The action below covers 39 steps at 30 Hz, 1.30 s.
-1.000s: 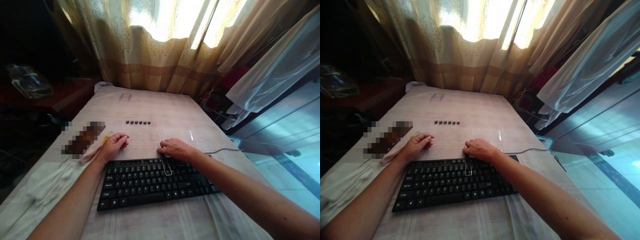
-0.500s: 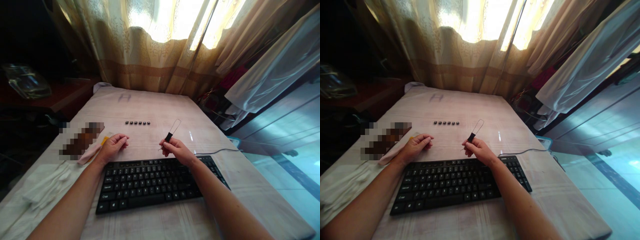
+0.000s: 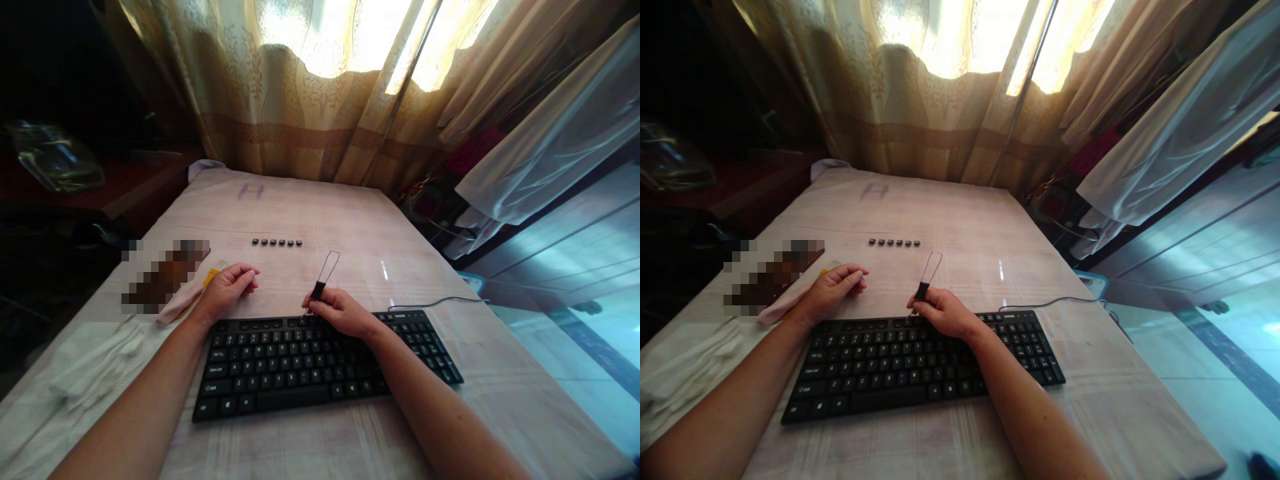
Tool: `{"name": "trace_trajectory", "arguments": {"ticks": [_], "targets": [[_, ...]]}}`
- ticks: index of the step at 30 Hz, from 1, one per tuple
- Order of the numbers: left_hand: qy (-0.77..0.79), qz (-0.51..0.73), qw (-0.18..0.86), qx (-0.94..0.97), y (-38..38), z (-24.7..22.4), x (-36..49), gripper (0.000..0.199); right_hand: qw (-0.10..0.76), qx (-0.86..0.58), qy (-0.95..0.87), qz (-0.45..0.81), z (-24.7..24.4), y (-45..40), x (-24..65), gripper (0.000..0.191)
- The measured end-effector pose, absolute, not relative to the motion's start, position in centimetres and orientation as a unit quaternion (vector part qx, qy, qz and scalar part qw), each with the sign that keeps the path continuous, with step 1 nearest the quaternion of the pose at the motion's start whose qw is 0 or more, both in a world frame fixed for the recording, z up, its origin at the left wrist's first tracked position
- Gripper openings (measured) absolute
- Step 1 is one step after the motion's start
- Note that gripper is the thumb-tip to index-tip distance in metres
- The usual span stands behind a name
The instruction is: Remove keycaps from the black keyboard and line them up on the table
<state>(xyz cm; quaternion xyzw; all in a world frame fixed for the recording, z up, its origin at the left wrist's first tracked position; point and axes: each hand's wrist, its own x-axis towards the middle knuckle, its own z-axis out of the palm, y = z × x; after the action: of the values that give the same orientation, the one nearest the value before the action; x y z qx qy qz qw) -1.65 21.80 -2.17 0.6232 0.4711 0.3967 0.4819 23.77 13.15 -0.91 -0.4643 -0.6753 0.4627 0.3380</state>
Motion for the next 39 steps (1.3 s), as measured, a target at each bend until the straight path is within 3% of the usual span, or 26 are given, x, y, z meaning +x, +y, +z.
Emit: {"name": "trace_trajectory", "arguments": {"ticks": [12,25,39], "targets": [[0.467,0.405,0.503,0.604,21.8,-2.4,-1.6,0.053,0.303,-0.455,-0.752,0.368,-0.4,12.9,22.9,0.015],[0.469,0.394,0.501,0.611,21.7,-2.1,-1.5,0.053,0.172,-0.443,-0.856,0.202,1.2,12.6,22.6,0.016],[0.467,0.394,0.488,0.623,21.8,-2.7,-1.5,0.047,0.29,-0.454,-0.792,0.289,-0.8,12.2,22.8,0.028]]}}
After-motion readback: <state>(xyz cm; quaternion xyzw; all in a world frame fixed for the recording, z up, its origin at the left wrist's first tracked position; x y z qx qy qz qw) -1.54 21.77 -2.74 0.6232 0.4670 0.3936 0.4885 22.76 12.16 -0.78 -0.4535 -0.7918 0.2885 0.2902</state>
